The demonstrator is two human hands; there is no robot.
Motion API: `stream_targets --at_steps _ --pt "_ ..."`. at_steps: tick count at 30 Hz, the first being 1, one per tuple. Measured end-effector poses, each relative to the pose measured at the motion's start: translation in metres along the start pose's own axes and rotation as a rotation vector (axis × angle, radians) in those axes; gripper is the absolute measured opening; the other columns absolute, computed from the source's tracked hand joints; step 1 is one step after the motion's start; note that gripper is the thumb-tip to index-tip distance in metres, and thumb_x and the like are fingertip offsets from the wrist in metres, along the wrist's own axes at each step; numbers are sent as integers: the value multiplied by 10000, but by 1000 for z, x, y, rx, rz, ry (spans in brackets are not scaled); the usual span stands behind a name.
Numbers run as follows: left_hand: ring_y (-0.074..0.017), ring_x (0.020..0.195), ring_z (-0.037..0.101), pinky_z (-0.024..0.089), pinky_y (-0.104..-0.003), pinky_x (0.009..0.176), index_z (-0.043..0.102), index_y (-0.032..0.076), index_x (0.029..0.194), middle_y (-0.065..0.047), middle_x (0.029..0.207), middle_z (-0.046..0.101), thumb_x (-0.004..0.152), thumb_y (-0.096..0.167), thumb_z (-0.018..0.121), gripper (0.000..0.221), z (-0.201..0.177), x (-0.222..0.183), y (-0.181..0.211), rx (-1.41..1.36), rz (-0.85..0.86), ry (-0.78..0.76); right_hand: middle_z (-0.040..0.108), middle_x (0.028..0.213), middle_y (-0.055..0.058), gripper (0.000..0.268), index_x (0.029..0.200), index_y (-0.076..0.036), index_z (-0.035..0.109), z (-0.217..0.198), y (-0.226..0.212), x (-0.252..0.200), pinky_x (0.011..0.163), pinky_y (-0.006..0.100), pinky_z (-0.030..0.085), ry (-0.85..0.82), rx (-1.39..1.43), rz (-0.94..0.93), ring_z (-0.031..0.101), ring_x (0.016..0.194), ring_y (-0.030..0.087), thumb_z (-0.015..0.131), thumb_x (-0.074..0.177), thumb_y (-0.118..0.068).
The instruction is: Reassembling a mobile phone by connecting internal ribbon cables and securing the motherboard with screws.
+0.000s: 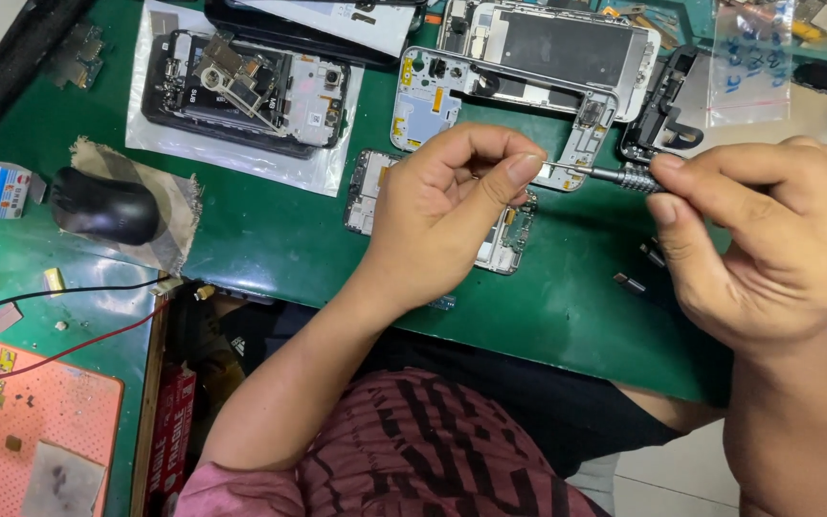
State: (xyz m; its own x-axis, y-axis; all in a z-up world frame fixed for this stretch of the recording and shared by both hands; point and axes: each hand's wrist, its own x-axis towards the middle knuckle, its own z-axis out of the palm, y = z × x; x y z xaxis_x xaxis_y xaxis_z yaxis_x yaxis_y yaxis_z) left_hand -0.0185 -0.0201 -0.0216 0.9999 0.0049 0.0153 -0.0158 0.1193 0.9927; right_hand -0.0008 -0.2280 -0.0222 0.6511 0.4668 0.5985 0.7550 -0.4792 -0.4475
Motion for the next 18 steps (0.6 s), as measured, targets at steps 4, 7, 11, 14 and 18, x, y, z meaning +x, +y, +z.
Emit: stream_targets --at_steps 4,7,11,14,18 --pt "-76 734 553 482 -174 655 575 77 863 -11 843 582 828 139 553 75 2 -2 6 131 53 -13 598 890 229 79 965 90 638 -1 -1 2 726 370 315 -22 4 -18 571 756 284 666 898 60" --pt "-86 776 551 473 -191 702 577 81 881 -19 856 574 841 142 540 82 -1 0 6 143 79 -54 616 902 206 82 957 64 647 -5 3 0 703 378 318 -41 -41 -34 572 734 285 685 892 31" --pt "-87 687 525 450 -200 613 567 76 886 -21 856 562 861 176 506 119 -4 0 6 103 61 -72 624 874 200 86 951 51 633 -5 5 -1 729 382 294 -29 -44 -30 600 758 287 683 882 31" --pt "-96 671 552 455 -204 655 559 98 887 -6 788 549 878 233 456 170 -8 1 8 197 95 -87 612 887 210 94 951 52 637 -5 6 -1 727 381 289 -22 -39 -45 589 749 283 691 875 40" --pt "-88 674 539 441 -212 669 555 103 869 0 788 553 881 223 448 162 -8 1 9 276 144 -91 608 898 198 101 963 42 647 -6 5 -3 732 379 298 -20 -57 -52 572 736 262 700 878 37"
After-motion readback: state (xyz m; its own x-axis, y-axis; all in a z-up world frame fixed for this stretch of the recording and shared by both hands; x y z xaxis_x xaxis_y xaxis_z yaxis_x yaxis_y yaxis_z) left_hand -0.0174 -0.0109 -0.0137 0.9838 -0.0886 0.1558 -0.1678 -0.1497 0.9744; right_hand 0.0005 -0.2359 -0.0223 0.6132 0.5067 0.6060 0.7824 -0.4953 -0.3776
